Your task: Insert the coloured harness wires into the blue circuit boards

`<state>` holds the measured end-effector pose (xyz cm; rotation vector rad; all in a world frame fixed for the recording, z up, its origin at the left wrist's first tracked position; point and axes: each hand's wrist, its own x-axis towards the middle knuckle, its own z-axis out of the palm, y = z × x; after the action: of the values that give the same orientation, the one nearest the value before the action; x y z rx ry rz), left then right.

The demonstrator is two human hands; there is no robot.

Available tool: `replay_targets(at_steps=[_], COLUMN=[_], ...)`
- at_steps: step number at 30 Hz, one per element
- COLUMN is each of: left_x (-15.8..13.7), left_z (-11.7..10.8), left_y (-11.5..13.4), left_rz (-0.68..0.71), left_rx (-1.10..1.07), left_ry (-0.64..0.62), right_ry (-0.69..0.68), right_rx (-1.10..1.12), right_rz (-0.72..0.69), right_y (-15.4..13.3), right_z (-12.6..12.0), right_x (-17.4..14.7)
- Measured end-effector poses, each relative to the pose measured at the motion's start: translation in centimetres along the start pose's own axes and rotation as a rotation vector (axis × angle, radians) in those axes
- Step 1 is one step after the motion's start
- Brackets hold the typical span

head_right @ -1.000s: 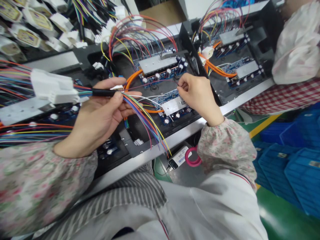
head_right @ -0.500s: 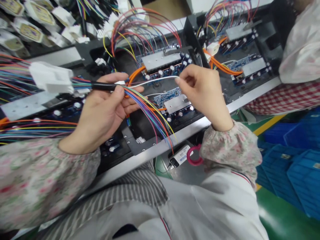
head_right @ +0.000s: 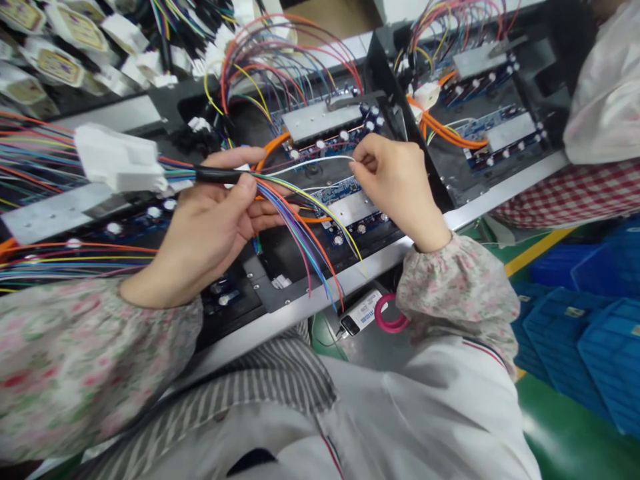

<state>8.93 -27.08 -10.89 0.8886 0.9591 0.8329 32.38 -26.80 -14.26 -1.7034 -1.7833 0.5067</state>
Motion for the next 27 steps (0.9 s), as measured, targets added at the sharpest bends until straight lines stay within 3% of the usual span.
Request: replay_targets(at_steps=[14,21,23,27], left_x=[-0.2,-0.1,0.0,0.0], left_z=[0.4,0.4,0.3,0.2], left_y=[0.5,0.5,0.4,0.2], left_rz=[-0.021,-0.010,-0.010,-0.009], left_rx=[0.037,0.034,0.046,0.057], left_ry=[0.038,0.042,0.051,0.063], right_ry=[0.007,-0.043,-0.039,-0.264], right_rx=[0.061,-0.263,-0.267,-0.070], right_rz=[-0.021,-0.013,0.008,-0.108], right_y=[0.5,-0.6,-1.6,-3.1], right_z=[0.6,-0.7,-1.4,-2.4], right_x=[-0.3,-0.3,-1.0,-3.0])
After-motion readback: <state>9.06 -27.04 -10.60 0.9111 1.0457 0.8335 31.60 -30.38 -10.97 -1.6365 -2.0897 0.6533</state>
